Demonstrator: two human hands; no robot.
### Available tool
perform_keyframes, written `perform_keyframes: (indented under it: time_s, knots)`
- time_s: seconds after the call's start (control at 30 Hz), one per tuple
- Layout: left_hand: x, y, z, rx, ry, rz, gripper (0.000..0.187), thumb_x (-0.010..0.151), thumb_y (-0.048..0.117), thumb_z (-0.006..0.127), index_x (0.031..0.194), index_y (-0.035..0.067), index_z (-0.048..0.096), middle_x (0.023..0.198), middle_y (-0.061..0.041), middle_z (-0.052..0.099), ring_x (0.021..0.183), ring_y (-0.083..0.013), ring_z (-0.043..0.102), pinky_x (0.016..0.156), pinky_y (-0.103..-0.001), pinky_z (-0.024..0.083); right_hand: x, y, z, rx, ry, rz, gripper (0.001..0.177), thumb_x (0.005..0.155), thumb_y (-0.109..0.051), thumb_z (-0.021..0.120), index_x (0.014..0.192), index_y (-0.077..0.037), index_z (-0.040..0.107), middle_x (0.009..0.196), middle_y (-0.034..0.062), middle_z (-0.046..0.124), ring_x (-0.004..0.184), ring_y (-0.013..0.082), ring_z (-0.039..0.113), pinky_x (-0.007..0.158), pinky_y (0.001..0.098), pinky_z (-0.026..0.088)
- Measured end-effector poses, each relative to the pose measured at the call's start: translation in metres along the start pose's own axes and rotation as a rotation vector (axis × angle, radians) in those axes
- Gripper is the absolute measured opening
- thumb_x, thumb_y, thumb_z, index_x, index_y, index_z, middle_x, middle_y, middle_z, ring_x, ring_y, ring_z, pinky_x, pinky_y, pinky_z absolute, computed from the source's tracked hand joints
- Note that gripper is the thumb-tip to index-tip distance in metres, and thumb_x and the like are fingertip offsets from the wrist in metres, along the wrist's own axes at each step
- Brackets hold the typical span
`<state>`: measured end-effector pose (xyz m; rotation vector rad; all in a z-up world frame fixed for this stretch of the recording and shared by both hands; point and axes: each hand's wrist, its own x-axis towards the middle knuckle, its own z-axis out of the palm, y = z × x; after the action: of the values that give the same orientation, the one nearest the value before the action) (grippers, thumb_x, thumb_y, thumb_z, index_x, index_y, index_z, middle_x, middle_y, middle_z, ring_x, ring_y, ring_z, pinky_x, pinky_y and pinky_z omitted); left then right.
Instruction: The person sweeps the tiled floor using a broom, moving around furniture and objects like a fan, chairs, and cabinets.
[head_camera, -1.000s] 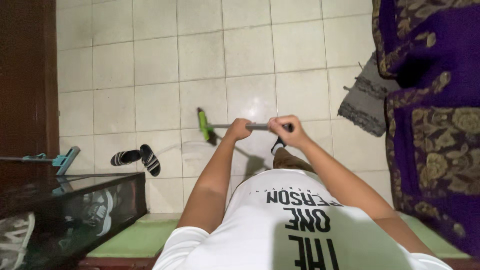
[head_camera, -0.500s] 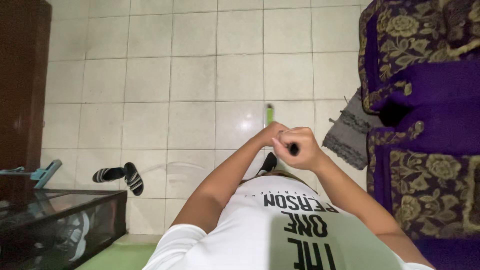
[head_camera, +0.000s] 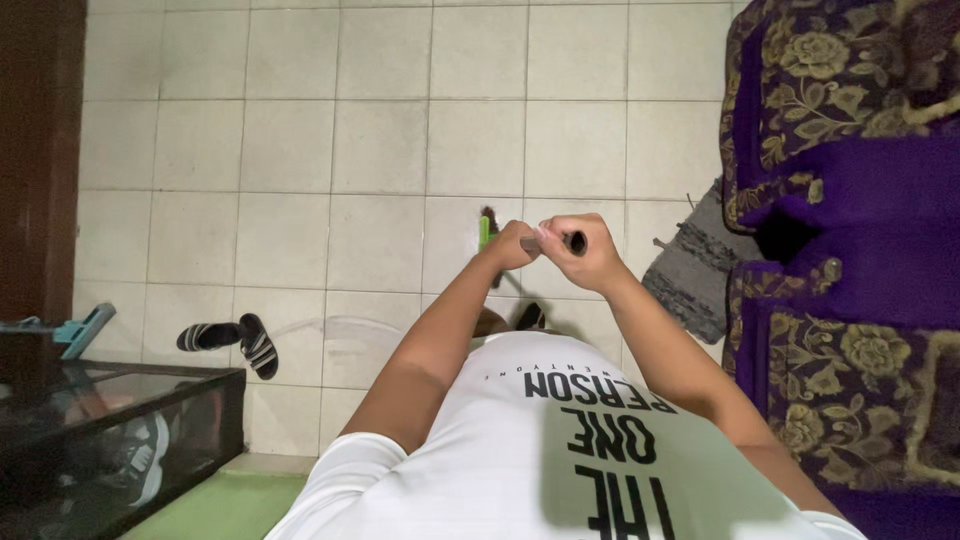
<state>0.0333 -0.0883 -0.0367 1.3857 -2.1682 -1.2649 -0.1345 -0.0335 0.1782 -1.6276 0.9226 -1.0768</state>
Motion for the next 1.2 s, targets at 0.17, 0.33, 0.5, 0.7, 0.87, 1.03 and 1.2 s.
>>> perform_keyframes:
  time_s: [0.17,0.33,0.5,0.7,0.87,1.03,1.2]
  knots:
    - [0.001,-0.007,-0.038,0.038,-0.025,-0.171,0.030,0.080,0.029,0.065,0.072,0.001,0.070,0.079,-0.025,0.069,0.074,-0.0418,0.069,0.069,-0.047,0.055,0.022,0.037,0.005,0.138,0.010,0.053,0.038,0.105,-0.008,0.060,0.069,0.000,0.050,0.066,0.0034,0.057,0.061,0.0101,0.046,0.056,0.0279,0.038]
    - [-0.006,-0.050,-0.075,0.181,-0.018,-0.214,0.026,0.076,0.029,0.068,0.075,0.004,0.074,0.082,-0.025,0.070,0.077,-0.0431,0.067,0.072,-0.046,0.056,0.041,0.086,0.026,0.257,0.027,0.096,0.041,0.108,-0.007,0.056,0.069,0.000,0.047,0.068,0.0042,0.057,0.066,0.0116,0.049,0.061,0.0278,0.043]
    - [-0.010,-0.120,-0.085,0.215,-0.018,-0.350,0.021,0.070,0.028,0.066,0.077,0.012,0.079,0.087,-0.019,0.072,0.082,-0.0402,0.068,0.077,-0.046,0.056,0.058,0.106,0.041,0.319,-0.092,0.040,0.038,0.109,-0.007,0.054,0.072,0.003,0.052,0.074,0.0065,0.058,0.072,0.0134,0.053,0.070,0.0289,0.047]
    - [0.060,-0.091,-0.111,0.075,0.137,-0.187,0.031,0.087,0.032,0.067,0.075,0.004,0.073,0.079,-0.022,0.068,0.071,-0.0413,0.064,0.068,-0.045,0.054,0.126,0.065,0.005,0.259,-0.043,-0.001,0.043,0.108,-0.004,0.053,0.065,0.003,0.047,0.065,0.0071,0.056,0.063,0.0121,0.049,0.059,0.0300,0.042]
    - [0.142,-0.049,-0.112,-0.167,0.014,0.291,0.017,0.075,0.020,0.071,0.074,0.004,0.069,0.071,-0.020,0.067,0.056,-0.0285,0.061,0.059,-0.039,0.052,0.173,-0.008,-0.009,-0.078,0.068,-0.168,0.041,0.100,-0.003,0.059,0.061,0.001,0.046,0.057,0.0095,0.049,0.049,0.0160,0.045,0.049,0.0318,0.037]
    - [0.195,-0.038,-0.110,-0.299,-0.168,0.453,0.022,0.071,0.023,0.075,0.070,0.002,0.067,0.070,-0.014,0.071,0.059,-0.0187,0.063,0.057,-0.036,0.052,0.212,-0.021,0.009,-0.297,0.020,-0.280,0.037,0.091,-0.006,0.070,0.060,-0.001,0.049,0.054,0.0109,0.046,0.048,0.0205,0.045,0.049,0.0335,0.038]
    - [0.189,-0.051,-0.128,-0.507,-0.213,0.199,0.025,0.079,0.022,0.073,0.071,-0.001,0.065,0.074,-0.021,0.067,0.062,-0.0234,0.062,0.058,-0.041,0.050,0.224,0.021,0.011,-0.292,0.003,-0.090,0.036,0.093,-0.009,0.072,0.064,-0.001,0.053,0.059,0.0115,0.049,0.051,0.0194,0.043,0.050,0.0335,0.037]
